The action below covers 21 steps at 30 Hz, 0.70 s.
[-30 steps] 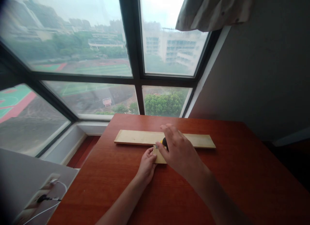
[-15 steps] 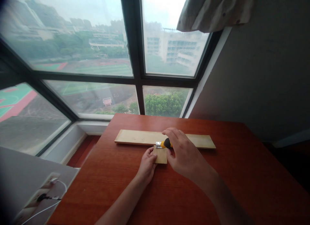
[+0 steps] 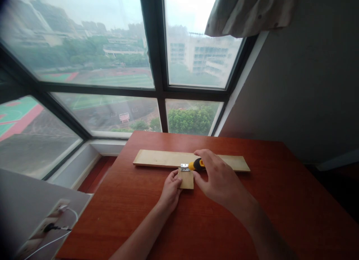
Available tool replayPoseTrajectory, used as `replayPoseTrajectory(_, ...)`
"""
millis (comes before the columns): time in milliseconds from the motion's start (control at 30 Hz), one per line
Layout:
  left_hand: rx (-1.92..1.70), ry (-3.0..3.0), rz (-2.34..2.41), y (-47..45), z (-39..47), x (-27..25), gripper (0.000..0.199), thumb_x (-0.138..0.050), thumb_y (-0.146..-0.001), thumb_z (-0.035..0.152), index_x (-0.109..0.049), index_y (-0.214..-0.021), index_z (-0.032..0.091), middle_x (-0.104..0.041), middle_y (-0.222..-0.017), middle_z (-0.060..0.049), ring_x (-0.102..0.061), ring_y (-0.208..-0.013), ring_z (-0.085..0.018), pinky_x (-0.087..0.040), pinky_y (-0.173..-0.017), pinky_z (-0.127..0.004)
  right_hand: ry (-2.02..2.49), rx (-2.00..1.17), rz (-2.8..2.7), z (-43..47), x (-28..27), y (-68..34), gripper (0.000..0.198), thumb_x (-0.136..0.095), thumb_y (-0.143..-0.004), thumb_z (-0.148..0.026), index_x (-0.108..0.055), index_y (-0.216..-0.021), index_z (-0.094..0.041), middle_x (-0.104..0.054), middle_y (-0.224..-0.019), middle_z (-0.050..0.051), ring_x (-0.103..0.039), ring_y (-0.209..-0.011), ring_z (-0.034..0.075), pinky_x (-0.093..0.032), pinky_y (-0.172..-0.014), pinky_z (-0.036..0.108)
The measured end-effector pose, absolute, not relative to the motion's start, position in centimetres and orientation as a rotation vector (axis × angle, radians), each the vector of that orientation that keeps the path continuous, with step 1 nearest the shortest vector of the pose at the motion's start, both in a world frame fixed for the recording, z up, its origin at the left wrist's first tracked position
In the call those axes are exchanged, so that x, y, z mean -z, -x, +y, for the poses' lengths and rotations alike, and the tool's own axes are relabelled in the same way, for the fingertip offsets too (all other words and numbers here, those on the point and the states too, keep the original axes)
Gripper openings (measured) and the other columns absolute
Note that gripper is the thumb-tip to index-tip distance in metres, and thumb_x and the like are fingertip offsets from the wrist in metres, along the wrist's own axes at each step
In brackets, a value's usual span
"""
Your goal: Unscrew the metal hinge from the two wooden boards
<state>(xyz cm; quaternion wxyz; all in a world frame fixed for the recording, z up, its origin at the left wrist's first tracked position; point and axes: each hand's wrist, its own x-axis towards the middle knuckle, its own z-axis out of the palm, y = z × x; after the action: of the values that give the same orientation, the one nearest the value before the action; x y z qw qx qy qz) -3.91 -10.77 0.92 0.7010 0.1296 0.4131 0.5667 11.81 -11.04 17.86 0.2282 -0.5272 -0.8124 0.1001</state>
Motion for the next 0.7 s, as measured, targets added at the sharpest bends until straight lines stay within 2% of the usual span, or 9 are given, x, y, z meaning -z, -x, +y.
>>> replayPoseTrajectory(100,-1.257,-0.296,0.919,3.93,-10.79,-1.08,0.047,-0.070,-0.060,0.013,-0.057,-0.105,0.015,-0.071,-0.101,-0.011,-0.067,-0.086,-0.020,-0.051,-0.073,-0.028,1.532,-0.284,-2.170,-10.74,-17.49,-11.65,0.025,-0.050,-0.091,-0.034,-0.052,-0.114,-0.023,-0.065,-0.114,0.007,-0.064,-0.101,0.023,-0.052,-0.085,0.039)
replayPoseTrajectory(200,-1.256,-0.301,0.926,3.94,-10.81,-1.14,0.046,-0.070,-0.060,0.012,-0.057,-0.104,0.015,-0.071,-0.100,-0.011,-0.067,-0.085,-0.020,-0.051,-0.072,-0.027,1.523,-0.291,-2.165,-10.57,-17.38,-11.73,0.021,-0.047,-0.090,-0.026,-0.053,-0.111,-0.023,-0.065,-0.111,0.006,-0.064,-0.098,0.023,-0.052,-0.083,0.038)
replayPoseTrajectory(300,-1.258,-0.296,0.930,3.94,-10.83,-1.09,0.045,-0.071,-0.060,0.014,-0.058,-0.104,0.015,-0.071,-0.101,-0.010,-0.067,-0.084,-0.020,-0.051,-0.072,-0.027,1.406,-0.305,-2.206,-10.82,-17.65,-12.00,0.037,-0.048,-0.082,-0.013,-0.050,-0.118,-0.024,-0.060,-0.119,0.006,-0.059,-0.109,0.021,-0.048,-0.094,0.037)
replayPoseTrajectory(400,-1.256,-0.294,0.934,3.90,-10.81,-1.04,0.046,-0.071,-0.060,0.014,-0.057,-0.104,0.016,-0.071,-0.099,-0.010,-0.066,-0.082,-0.018,-0.051,-0.072,-0.027,1.349,-0.334,-2.228,-11.09,-17.83,-12.11,0.044,-0.050,-0.082,-0.014,-0.046,-0.124,-0.025,-0.057,-0.125,0.007,-0.055,-0.116,0.021,-0.045,-0.099,0.035)
replayPoseTrajectory(500,-1.252,-0.299,0.930,3.86,-10.77,-1.11,0.046,-0.070,-0.060,0.014,-0.057,-0.104,0.016,-0.071,-0.099,-0.010,-0.066,-0.082,-0.018,-0.051,-0.072,-0.027,1.449,-0.297,-2.176,-10.96,-17.58,-11.98,0.038,-0.052,-0.089,-0.029,-0.045,-0.126,-0.024,-0.059,-0.122,0.008,-0.060,-0.109,0.023,-0.050,-0.090,0.037)
replayPoseTrajectory(567,-1.249,-0.302,0.929,3.85,-10.75,-1.20,0.045,-0.070,-0.060,0.014,-0.057,-0.103,0.016,-0.071,-0.101,-0.010,-0.066,-0.084,-0.019,-0.050,-0.071,-0.027,1.548,-0.263,-2.124,-10.69,-17.31,-11.90,0.036,-0.049,-0.092,-0.036,-0.046,-0.126,-0.023,-0.065,-0.113,0.007,-0.064,-0.099,0.024,-0.052,-0.082,0.038)
replayPoseTrajectory(633,-1.248,-0.302,0.934,3.85,-10.76,-1.25,0.046,-0.070,-0.059,0.014,-0.057,-0.103,0.016,-0.071,-0.102,-0.010,-0.066,-0.085,-0.019,-0.050,-0.071,-0.026,1.600,-0.261,-2.107,-10.47,-17.14,-11.88,0.034,-0.048,-0.092,-0.036,-0.048,-0.124,-0.023,-0.068,-0.103,0.005,-0.067,-0.089,0.024,-0.053,-0.074,0.038)
replayPoseTrajectory(700,-1.249,-0.298,0.937,3.85,-10.78,-1.26,0.046,-0.070,-0.059,0.014,-0.057,-0.103,0.016,-0.071,-0.102,-0.010,-0.066,-0.085,-0.019,-0.050,-0.071,-0.027,1.577,-0.268,-2.127,-10.44,-17.18,-11.93,0.033,-0.050,-0.090,-0.030,-0.049,-0.122,-0.024,-0.068,-0.102,0.005,-0.067,-0.087,0.023,-0.053,-0.074,0.037)
